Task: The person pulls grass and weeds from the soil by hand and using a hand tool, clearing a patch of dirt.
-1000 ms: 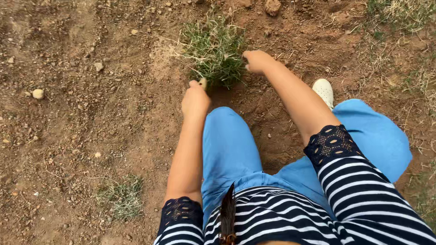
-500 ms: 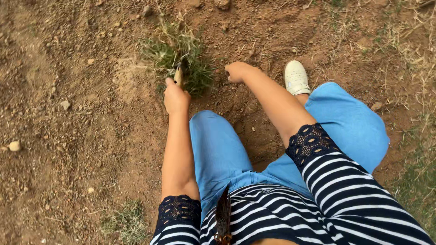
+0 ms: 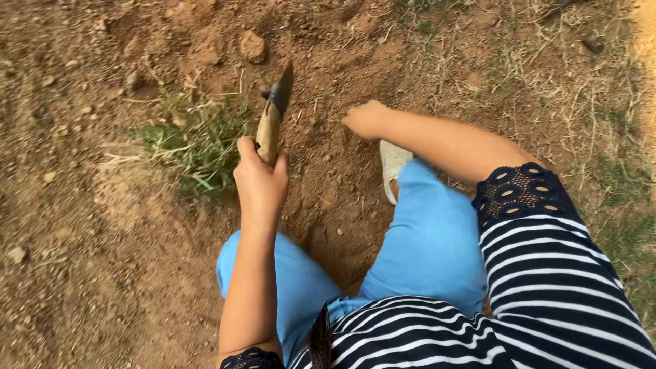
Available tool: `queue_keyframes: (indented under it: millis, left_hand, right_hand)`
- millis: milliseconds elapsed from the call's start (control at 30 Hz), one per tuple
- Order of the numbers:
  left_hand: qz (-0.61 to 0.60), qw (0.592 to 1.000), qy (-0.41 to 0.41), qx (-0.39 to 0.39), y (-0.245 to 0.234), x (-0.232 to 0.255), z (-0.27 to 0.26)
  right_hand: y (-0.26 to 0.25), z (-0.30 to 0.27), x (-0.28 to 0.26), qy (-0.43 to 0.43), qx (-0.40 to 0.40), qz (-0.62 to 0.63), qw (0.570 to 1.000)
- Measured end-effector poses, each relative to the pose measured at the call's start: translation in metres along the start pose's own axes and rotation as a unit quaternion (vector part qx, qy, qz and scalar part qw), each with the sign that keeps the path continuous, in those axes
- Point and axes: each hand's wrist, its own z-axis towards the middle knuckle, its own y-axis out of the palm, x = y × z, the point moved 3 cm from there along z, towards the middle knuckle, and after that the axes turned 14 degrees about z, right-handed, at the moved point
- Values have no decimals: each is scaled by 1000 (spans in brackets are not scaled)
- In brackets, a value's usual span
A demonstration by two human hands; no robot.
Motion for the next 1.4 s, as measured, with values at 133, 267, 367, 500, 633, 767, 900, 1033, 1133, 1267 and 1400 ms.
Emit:
queue_keyframes:
  millis: [133, 267, 367, 500, 633, 767, 900, 1033, 1133, 1267, 1400]
  left_hand:
    - [-14, 997, -35, -74, 79, 28, 16]
    - [-73, 992, -15, -106, 145, 47, 44]
    - [-181, 947, -132, -228, 195, 53, 64]
    - [-409, 842, -222, -272, 257, 47, 72]
    - [-340, 865, -262, -261, 342, 34, 75]
    - [-253, 954, -107, -121, 429, 85, 110]
    - [-312, 868, -250, -294, 406, 105, 109]
    - [-339, 858, -269, -276, 329, 83, 106]
    - [-383, 855, -269, -222, 319, 83, 123]
    - [-444, 825, -310, -161, 398, 126, 212]
    - [-452, 826, -291, -171, 422, 134, 239]
  right_hand:
    - [60, -16, 87, 159, 83, 168, 969]
    - [111, -35, 181, 256, 404, 330, 814]
    - [138, -24, 261, 308, 458, 367, 749]
    - [140, -11, 339, 291, 463, 390, 740]
    - [103, -17, 362, 242, 460, 381, 765]
    - [78, 3, 347, 256, 430, 411, 762]
    - [91, 11, 366, 244, 473, 381, 756]
    - [91, -9, 425, 303, 553, 496, 597]
    - [67, -21, 452, 302, 618, 422, 591]
    - [18, 18, 469, 270, 620, 255, 692]
    - [-18, 83, 474, 208, 556, 343, 728]
